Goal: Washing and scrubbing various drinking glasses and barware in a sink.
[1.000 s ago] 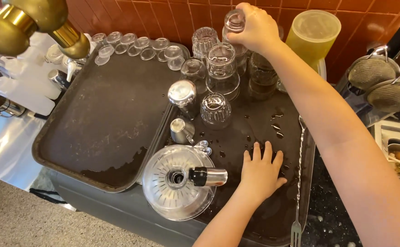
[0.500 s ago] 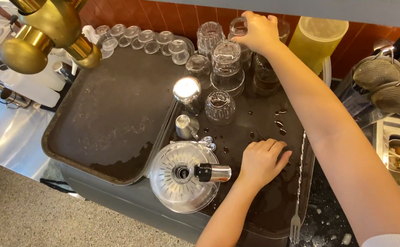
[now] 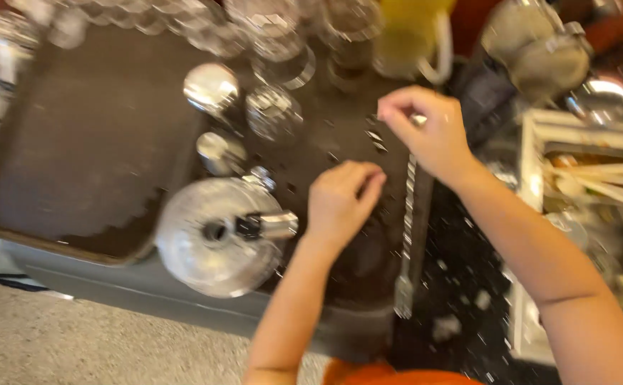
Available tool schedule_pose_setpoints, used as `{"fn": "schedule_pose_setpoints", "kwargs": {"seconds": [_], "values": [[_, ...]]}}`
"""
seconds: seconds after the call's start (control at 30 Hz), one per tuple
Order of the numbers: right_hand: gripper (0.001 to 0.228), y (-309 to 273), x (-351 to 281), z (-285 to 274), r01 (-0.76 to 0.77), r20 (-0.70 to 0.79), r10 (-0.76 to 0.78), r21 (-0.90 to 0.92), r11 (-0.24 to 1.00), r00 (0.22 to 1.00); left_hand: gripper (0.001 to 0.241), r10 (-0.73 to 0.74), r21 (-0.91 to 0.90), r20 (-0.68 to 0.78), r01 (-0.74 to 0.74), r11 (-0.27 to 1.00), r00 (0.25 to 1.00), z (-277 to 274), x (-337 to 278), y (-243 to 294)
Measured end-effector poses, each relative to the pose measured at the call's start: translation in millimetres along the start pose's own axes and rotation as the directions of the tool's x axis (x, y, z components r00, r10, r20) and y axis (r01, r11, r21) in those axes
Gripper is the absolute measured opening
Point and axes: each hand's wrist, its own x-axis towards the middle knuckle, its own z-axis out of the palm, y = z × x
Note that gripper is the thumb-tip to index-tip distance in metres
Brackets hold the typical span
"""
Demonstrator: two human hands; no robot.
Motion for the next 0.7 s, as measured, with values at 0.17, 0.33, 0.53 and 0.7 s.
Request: {"fn": "schedule_pose_setpoints", "kwargs": {"seconds": [0.17, 0.33, 0.53, 0.7], "values": [[0.01, 14, -164, -63, -0.336, 0.112, 0.32, 0.179, 0.925, 0.941, 0.017, -0.058, -0.121, 0.101, 0.07, 0.99, 0.993, 26, -21, 73], [0.011, 32, -290, -136, -0.505, 0.112, 0.495, 0.284, 0.815, 0.862, 0.021, 0.032, -0.254, 0.283, 0.043, 0.966, 0.959, 85, -68, 145], [0.012, 46, -381, -241, -0.628, 0.148, 0.613, 0.27, 0.73, 0.776, 0.011, -0.017, -0.271, 0.41, 0.14, 0.952, 0.912, 180, -114, 212], [0.012, 83, -423, -341, -0.582, 0.143, 0.565, 0.149, 0.799, 0.812, 0.01, -0.193, -0.197, 0.484, 0.321, 0.926, 0.853, 269, -132, 262]]}}
